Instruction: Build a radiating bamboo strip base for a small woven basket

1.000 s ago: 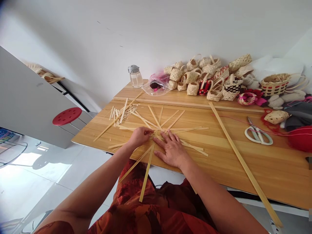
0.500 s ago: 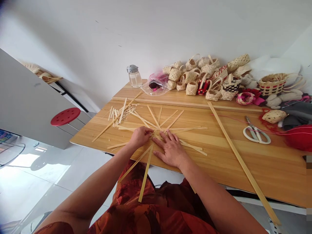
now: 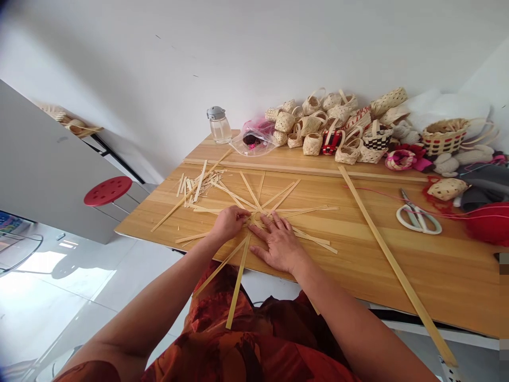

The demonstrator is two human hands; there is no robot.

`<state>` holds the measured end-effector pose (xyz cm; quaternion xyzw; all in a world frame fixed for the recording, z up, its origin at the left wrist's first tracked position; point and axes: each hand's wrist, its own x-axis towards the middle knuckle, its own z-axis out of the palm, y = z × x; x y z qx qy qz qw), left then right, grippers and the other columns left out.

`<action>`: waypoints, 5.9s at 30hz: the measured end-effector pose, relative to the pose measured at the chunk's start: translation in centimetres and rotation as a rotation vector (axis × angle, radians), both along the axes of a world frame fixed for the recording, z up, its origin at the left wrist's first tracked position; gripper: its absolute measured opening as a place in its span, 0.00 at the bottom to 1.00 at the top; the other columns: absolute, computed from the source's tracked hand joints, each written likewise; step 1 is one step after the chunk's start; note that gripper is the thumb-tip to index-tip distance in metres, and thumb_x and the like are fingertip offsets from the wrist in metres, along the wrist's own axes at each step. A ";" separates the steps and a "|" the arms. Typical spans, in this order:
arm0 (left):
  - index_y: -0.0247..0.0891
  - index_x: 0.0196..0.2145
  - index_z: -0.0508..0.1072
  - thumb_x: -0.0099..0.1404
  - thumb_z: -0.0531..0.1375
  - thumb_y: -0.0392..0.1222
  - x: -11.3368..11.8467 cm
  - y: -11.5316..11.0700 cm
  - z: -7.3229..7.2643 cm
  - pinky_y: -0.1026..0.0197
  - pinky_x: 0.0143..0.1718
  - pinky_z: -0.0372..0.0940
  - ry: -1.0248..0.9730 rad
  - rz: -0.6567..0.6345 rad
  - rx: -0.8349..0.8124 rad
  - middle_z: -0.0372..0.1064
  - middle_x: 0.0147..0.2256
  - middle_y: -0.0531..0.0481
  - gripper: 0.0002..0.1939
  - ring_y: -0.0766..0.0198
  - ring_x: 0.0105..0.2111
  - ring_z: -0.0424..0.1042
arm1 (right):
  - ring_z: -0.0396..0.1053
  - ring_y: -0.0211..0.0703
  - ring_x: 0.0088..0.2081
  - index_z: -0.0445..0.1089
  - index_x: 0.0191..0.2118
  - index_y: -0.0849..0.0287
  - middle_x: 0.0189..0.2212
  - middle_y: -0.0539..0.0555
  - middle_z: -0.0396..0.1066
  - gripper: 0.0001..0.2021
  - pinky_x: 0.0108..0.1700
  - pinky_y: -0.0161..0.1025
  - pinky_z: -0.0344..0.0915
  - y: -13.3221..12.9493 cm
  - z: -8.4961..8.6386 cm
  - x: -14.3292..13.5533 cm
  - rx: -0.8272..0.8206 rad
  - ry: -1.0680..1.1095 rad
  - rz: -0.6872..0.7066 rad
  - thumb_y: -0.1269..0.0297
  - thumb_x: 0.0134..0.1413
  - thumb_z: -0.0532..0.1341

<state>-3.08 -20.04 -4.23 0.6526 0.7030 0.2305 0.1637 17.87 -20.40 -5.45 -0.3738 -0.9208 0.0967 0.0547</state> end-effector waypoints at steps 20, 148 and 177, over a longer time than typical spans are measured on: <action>0.40 0.49 0.79 0.66 0.59 0.34 -0.5 -1.5 -0.9 0.58 0.53 0.65 -0.029 -0.107 0.177 0.76 0.41 0.47 0.15 0.59 0.45 0.73 | 0.37 0.65 0.73 0.48 0.71 0.35 0.73 0.54 0.46 0.33 0.68 0.65 0.44 0.1 -0.2 0.0 0.026 -0.006 0.008 0.35 0.64 0.47; 0.44 0.48 0.75 0.68 0.56 0.35 -0.2 -3.2 -2.1 0.52 0.50 0.60 0.137 -0.090 0.328 0.76 0.47 0.48 0.14 0.55 0.50 0.71 | 0.60 0.56 0.66 0.69 0.60 0.54 0.62 0.57 0.68 0.20 0.67 0.61 0.58 3.0 -1.9 1.7 0.099 0.364 0.004 0.64 0.65 0.56; 0.43 0.51 0.75 0.66 0.62 0.41 -0.2 -3.3 -2.0 0.51 0.50 0.59 0.145 -0.139 0.317 0.74 0.48 0.47 0.15 0.53 0.50 0.69 | 0.60 0.56 0.66 0.69 0.60 0.56 0.62 0.59 0.68 0.19 0.67 0.61 0.58 3.1 -2.0 1.8 0.121 0.364 0.015 0.65 0.65 0.57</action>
